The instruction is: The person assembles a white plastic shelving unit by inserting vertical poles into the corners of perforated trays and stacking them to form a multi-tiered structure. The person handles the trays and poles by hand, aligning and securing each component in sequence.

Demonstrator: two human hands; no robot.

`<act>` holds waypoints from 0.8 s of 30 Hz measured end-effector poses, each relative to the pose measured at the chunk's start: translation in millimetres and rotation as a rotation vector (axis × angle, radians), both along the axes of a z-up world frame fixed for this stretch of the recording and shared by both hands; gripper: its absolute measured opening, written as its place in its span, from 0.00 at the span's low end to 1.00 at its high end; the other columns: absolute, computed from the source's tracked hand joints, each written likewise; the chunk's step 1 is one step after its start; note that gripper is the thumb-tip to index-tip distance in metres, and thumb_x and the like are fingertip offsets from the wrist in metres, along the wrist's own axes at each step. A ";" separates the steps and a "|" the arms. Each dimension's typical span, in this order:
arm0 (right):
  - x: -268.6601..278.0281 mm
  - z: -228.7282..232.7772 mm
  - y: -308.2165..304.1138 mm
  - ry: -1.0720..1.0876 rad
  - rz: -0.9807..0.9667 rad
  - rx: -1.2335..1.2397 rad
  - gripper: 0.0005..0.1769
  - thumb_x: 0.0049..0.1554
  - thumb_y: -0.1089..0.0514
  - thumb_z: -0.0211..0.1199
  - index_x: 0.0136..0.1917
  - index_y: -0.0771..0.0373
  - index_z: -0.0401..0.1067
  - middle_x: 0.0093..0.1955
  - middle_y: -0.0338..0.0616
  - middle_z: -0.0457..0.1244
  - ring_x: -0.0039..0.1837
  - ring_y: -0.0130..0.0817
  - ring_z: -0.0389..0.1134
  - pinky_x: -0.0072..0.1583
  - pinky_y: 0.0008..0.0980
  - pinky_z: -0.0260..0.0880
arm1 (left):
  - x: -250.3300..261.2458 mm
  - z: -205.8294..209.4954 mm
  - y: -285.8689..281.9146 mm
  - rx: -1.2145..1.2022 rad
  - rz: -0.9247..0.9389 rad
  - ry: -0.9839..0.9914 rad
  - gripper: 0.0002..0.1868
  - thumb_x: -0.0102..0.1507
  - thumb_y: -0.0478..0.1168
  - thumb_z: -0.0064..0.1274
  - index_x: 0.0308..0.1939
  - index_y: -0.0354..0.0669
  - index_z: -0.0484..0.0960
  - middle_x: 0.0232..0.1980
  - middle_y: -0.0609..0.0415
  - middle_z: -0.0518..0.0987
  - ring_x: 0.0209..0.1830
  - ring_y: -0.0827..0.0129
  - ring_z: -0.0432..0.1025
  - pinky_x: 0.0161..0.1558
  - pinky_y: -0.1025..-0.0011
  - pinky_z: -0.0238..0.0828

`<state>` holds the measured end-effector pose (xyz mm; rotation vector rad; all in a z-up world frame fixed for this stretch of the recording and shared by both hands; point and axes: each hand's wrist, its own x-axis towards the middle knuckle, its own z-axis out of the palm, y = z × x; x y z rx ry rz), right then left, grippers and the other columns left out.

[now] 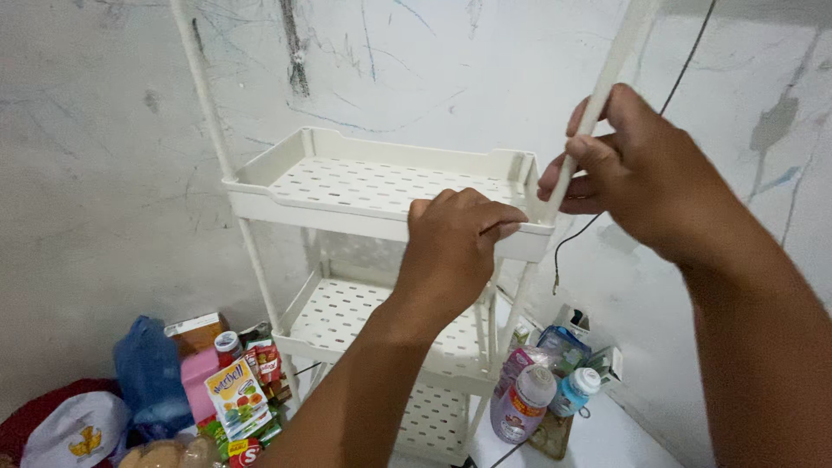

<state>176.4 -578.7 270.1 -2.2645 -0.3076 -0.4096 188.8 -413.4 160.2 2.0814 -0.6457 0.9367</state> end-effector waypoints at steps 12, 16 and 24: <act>-12.1 0.7 14.6 0.086 -0.066 0.011 0.12 0.69 0.53 0.44 0.56 0.64 0.62 0.47 0.51 0.72 0.50 0.39 0.78 0.53 0.39 0.79 | -14.5 15.3 13.0 0.024 -0.017 0.130 0.08 0.66 0.41 0.55 0.45 0.51 0.89 0.42 0.57 0.85 0.47 0.64 0.76 0.57 0.59 0.64; -5.9 -19.3 9.1 0.008 -0.056 0.098 0.14 0.67 0.55 0.47 0.63 0.63 0.61 0.50 0.50 0.71 0.53 0.39 0.76 0.55 0.37 0.78 | -28.7 11.7 33.8 -0.060 -0.091 0.050 0.12 0.67 0.44 0.56 0.51 0.48 0.86 0.54 0.52 0.84 0.57 0.58 0.76 0.60 0.59 0.68; -20.4 -74.0 13.9 -1.012 0.069 0.219 0.08 0.73 0.72 0.47 0.64 0.70 0.62 0.63 0.53 0.67 0.65 0.37 0.70 0.72 0.32 0.71 | -69.6 -5.0 115.1 -0.284 -0.069 0.156 0.17 0.71 0.49 0.48 0.55 0.45 0.85 0.58 0.51 0.84 0.60 0.65 0.78 0.62 0.66 0.72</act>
